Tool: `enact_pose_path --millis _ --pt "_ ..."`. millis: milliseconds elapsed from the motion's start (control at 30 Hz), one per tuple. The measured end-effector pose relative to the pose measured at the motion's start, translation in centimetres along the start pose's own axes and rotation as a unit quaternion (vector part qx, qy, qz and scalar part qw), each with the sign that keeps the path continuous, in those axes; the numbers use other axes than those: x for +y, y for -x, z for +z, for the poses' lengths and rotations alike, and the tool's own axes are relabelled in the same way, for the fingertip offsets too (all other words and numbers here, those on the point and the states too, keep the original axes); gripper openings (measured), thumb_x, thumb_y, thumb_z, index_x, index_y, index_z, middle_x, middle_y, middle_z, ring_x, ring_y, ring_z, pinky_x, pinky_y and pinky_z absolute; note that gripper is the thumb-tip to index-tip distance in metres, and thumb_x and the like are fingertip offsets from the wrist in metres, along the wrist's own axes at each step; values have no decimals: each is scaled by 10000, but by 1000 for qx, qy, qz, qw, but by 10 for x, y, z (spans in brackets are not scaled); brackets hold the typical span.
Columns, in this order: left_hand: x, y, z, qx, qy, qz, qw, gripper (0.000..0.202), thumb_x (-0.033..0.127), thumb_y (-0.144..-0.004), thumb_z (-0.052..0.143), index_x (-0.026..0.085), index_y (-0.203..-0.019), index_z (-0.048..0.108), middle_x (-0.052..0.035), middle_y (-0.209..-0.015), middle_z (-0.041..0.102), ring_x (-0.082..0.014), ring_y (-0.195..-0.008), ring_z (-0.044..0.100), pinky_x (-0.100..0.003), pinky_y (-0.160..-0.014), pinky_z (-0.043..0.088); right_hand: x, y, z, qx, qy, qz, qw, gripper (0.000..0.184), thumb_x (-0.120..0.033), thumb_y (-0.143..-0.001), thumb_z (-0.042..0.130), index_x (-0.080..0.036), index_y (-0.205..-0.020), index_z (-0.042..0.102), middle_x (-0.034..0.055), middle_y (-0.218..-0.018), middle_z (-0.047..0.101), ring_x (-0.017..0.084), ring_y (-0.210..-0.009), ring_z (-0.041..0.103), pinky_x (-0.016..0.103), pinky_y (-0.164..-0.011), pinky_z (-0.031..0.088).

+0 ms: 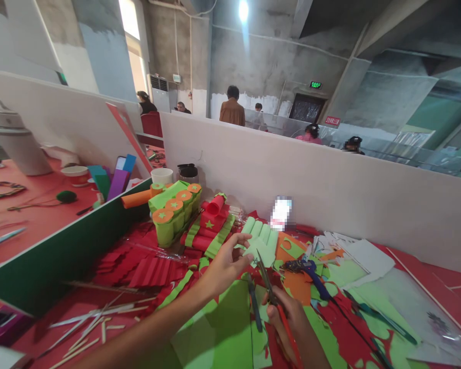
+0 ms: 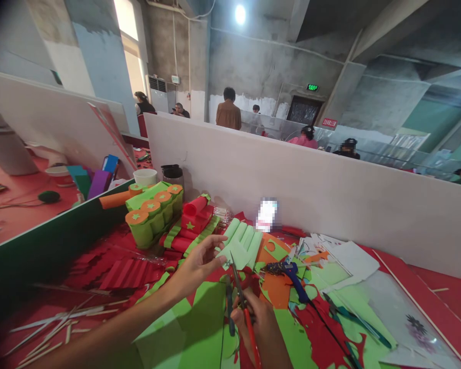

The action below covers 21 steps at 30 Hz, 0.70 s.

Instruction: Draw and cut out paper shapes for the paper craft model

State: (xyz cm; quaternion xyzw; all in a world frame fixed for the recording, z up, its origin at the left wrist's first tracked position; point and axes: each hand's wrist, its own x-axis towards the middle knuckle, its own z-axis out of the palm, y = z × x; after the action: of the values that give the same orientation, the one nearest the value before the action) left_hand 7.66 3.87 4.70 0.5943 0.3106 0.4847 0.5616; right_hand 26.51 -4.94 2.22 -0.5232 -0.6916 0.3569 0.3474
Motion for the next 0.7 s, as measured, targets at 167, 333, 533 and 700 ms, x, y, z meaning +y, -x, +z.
enact_pose_path --millis 167,333,533,700 --pt "2 0 -2 -10 -62 -15 998 354 421 -865 611 143 -1085 602 40 -653 445 -102 -601 410 -207 -536 322 5 -2 2 -9 -26 25 999 527 -706 -850 442 -192 -848 554 -34 -604 417 121 -518 381 197 -476 325" --pt "-1 0 -1 5 -26 -4 1000 475 409 -840 647 188 -1246 535 -35 -956 554 -128 -751 523 -228 -631 414 14 -3 6 11 -49 12 999 534 -710 -844 455 -186 -835 560 -48 -568 385 101 -477 339 189 -432 278" --pt "-4 1 0 -21 3 -33 999 470 380 -823 671 189 -1222 511 -22 -931 542 -133 -776 544 -237 -654 441 14 -3 8 24 -58 12 998 532 -696 -851 467 -175 -856 573 -47 -566 397 92 -461 328 189 -422 280" --pt "-7 4 1 -42 -39 -36 998 510 422 -878 595 176 -1309 478 19 -740 522 -149 -715 548 -264 -648 440 11 -3 7 23 -54 8 998 512 -679 -863 465 -177 -851 563 -44 -567 405 97 -463 360 190 -432 310"
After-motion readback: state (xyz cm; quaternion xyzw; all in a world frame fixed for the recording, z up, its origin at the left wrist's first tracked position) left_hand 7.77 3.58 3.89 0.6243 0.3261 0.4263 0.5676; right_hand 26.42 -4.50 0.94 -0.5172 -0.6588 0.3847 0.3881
